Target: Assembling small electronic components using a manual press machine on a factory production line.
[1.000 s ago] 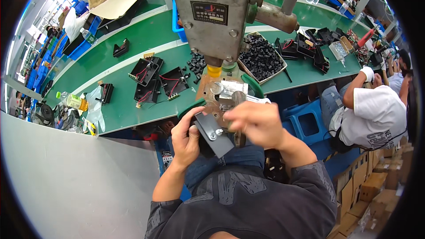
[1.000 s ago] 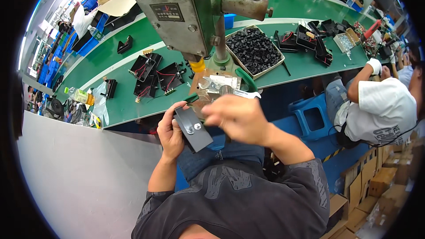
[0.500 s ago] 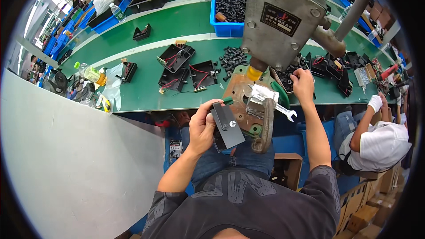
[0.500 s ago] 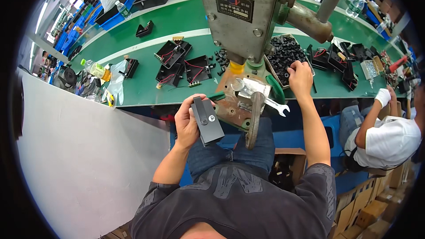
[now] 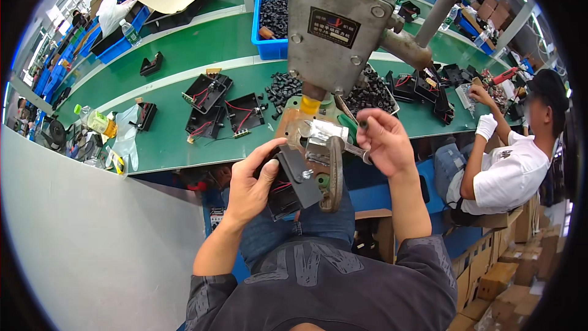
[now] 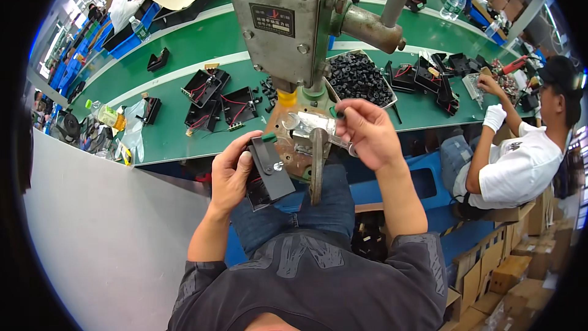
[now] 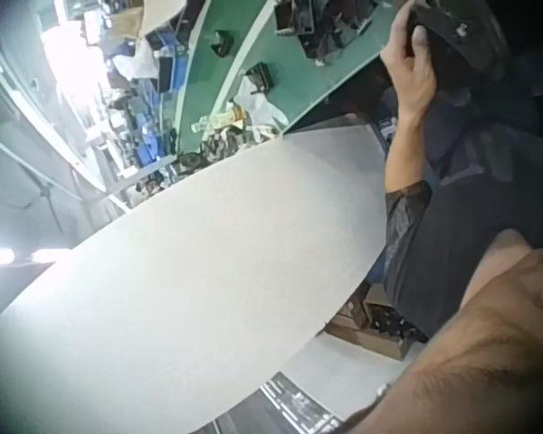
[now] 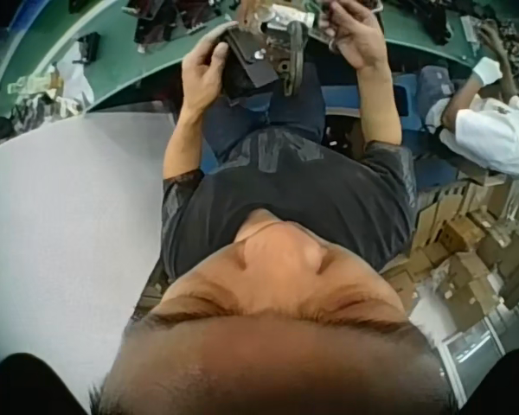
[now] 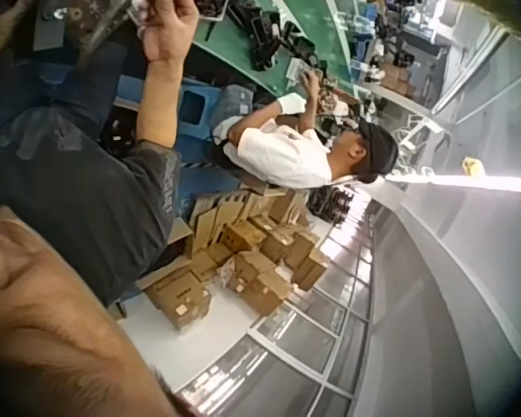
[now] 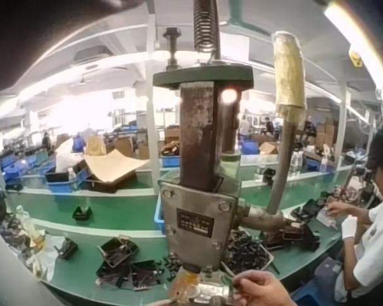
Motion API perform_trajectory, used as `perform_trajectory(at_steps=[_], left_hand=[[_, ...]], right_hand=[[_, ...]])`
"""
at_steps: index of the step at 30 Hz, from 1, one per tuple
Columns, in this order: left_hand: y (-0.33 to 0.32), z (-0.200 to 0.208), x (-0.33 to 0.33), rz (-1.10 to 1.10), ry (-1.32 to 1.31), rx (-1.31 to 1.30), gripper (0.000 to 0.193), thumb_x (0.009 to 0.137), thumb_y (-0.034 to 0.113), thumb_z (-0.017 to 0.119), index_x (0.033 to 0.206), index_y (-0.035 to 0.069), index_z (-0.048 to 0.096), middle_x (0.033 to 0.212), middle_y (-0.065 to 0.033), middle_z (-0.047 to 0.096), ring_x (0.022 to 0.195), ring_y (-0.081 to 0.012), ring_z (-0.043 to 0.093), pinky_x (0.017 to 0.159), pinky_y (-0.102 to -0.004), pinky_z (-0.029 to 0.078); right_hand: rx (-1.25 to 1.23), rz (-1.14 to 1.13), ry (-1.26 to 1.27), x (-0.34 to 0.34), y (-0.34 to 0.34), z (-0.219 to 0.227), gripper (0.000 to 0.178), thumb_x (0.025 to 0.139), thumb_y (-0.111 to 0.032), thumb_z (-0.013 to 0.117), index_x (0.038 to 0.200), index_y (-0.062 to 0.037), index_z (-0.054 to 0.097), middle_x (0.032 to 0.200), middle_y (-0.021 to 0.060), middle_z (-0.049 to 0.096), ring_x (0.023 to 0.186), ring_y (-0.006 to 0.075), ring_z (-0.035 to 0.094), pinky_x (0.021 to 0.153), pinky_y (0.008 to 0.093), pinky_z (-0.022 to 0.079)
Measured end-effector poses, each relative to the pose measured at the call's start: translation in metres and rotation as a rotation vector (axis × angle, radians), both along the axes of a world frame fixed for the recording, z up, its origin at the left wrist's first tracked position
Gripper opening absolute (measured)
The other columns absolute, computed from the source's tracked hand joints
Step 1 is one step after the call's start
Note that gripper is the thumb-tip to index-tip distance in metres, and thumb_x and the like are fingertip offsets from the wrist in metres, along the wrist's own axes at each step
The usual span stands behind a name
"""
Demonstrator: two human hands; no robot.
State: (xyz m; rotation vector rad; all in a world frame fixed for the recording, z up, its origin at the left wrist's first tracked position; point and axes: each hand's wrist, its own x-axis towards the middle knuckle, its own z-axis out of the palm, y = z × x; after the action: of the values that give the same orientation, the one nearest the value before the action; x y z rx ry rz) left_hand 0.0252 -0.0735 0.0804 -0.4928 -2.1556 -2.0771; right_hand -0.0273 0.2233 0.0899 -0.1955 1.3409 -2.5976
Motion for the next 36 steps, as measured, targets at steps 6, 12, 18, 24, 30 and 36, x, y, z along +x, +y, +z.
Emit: perform_trajectory(at_steps=[6,12,18,24,30,36], left_hand=[[0.014,0.029,0.003,-0.039,-0.003,-0.011,0.037,0.1,0.022,0.066,0.126,-0.004,0.065,0.105,-0.0123,0.074,0.097,-0.0145,0.068,0.089,-0.0289,0.051],[0.019,0.036,0.006,-0.006,0.023,-0.022,0.034,0.098,0.016,0.067,0.124,-0.006,0.066,0.103,-0.0172,0.075,0.093,-0.0155,0.069,0.085,-0.0302,0.053],[0.018,0.033,0.008,0.032,0.076,-0.067,0.034,0.094,0.01,0.07,0.125,-0.005,0.066,0.093,-0.0197,0.073,0.082,-0.0193,0.071,0.075,-0.0314,0.054],[0.021,0.033,0.011,0.135,0.206,-0.234,0.034,0.09,0.007,0.072,0.122,-0.004,0.067,0.085,-0.0185,0.07,0.075,-0.0291,0.07,0.069,-0.0344,0.054],[0.028,0.028,0.013,0.24,0.329,-0.258,0.034,0.088,0.005,0.074,0.121,-0.002,0.069,0.087,-0.0187,0.072,0.074,-0.0297,0.071,0.067,-0.0353,0.055],[0.031,0.037,0.015,0.282,0.348,-0.265,0.034,0.088,0.004,0.073,0.121,-0.003,0.069,0.088,-0.0189,0.072,0.074,-0.0296,0.071,0.067,-0.0343,0.055]], right_hand=[[-0.061,0.172,-0.022,0.033,-0.021,0.007,0.018,0.1,-0.014,0.065,0.107,0.0027,0.067,0.088,0.0109,0.071,0.075,0.0159,0.07,0.06,0.0257,0.054],[0.028,0.176,-0.003,0.047,-0.034,0.011,0.021,0.097,-0.015,0.069,0.106,0.0041,0.069,0.087,0.0106,0.07,0.073,0.0153,0.069,0.059,0.0255,0.054],[0.297,0.075,0.15,0.058,-0.041,0.023,0.017,0.096,-0.009,0.071,0.105,0.0052,0.071,0.086,0.0107,0.072,0.072,0.0137,0.068,0.061,0.0239,0.053],[0.878,-0.085,0.468,0.064,-0.051,0.047,0.008,0.088,0.0,0.073,0.095,0.0035,0.074,0.078,0.01,0.071,0.067,0.0144,0.068,0.059,0.0262,0.05],[1.055,-0.226,0.726,0.07,-0.058,0.054,0.017,0.081,0.008,0.073,0.097,0.0017,0.074,0.08,0.0138,0.071,0.066,0.0247,0.069,0.059,0.0294,0.052],[1.088,-0.317,0.839,0.073,-0.068,0.055,0.027,0.076,0.015,0.07,0.099,0.001,0.073,0.081,0.0128,0.069,0.066,0.0249,0.068,0.058,0.0309,0.052]])
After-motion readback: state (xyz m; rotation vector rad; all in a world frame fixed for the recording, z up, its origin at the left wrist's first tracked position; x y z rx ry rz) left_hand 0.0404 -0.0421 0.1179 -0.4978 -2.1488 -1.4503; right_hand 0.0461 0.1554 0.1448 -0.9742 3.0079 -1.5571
